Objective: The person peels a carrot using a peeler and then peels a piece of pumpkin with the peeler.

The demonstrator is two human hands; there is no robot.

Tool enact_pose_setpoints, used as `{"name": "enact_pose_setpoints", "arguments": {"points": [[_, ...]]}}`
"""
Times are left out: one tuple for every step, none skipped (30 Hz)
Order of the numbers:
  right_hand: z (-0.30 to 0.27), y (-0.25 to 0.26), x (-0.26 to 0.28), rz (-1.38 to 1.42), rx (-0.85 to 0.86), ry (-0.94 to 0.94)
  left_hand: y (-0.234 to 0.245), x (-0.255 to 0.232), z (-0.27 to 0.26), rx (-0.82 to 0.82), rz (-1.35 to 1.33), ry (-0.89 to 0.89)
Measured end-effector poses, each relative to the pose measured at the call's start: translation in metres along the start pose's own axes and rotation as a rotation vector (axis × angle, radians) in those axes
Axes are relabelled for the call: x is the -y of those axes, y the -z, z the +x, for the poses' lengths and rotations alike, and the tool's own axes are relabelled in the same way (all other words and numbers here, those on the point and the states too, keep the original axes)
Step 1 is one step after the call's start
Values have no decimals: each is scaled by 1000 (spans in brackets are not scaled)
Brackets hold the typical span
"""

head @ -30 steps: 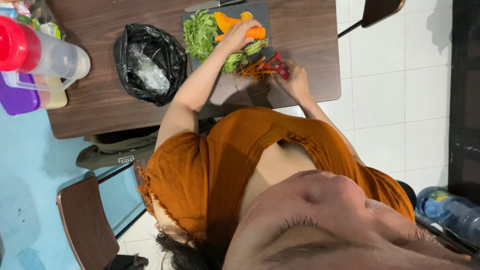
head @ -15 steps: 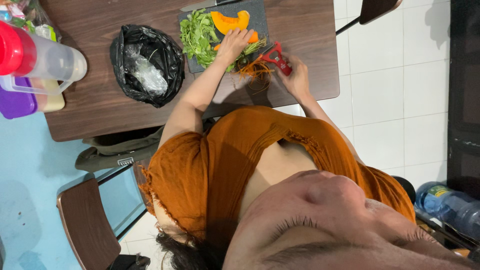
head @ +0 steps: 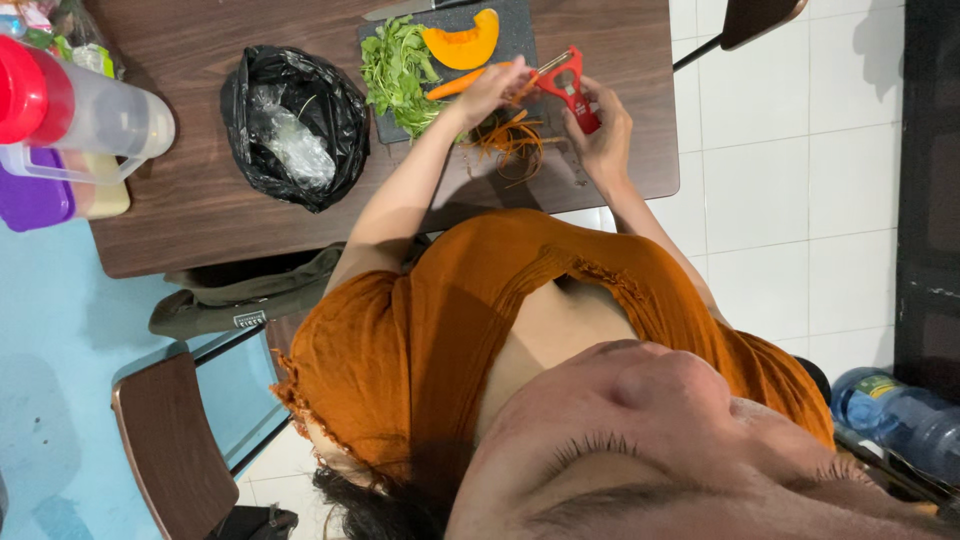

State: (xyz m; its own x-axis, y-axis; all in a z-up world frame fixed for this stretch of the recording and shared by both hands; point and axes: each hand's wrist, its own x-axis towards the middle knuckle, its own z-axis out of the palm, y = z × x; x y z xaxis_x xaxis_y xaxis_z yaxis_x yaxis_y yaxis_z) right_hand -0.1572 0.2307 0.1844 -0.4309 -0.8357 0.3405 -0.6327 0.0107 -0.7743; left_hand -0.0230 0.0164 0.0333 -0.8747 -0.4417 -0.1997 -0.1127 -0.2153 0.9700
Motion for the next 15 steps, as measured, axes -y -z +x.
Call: {"name": "enact_pose_setpoints", "arguments": {"points": [[1,1,1,2,2,1,-3,-1,-7,51,-119,34],[3,1,1,-19,-12,28,-5,-4,-13,49,-118,32],[4,2,2,-40,-26,56,-7,-9,-19,71,-72,-14],[4,2,3,-38,-25,58,-8,-14,-24,91,-26,-58],[5,3,3,-46,-22,51,-9,-18,-28,89,-25,-59],[5,4,3,-53,-18,41,-11,-20,-34,46,-3,-129],[5,5,3,-51,-16,42,-12,-21,-37,3,20,-199],[5,6,2,-74,-5,35,-12,-22,-40,2,20,-198],[5,7,2,-98,6,28,-13,-21,-43,-38,8,-185],[5,7,1,-97,7,27,-13,-21,-44,-77,-4,-172],[5,7,0,-118,-4,43,-14,-21,-45,-77,-4,-171],[5,6,-2,-140,-15,59,-14,-20,-46,-98,-17,-176],[4,6,-5,-139,-14,59,-15,-19,-47,-118,-30,-181],[4,6,-9,-162,-37,74,-14,-18,-48,-118,-30,-181],[4,6,-14,-184,-59,89,-12,-17,-49,-113,39,-168]]}}
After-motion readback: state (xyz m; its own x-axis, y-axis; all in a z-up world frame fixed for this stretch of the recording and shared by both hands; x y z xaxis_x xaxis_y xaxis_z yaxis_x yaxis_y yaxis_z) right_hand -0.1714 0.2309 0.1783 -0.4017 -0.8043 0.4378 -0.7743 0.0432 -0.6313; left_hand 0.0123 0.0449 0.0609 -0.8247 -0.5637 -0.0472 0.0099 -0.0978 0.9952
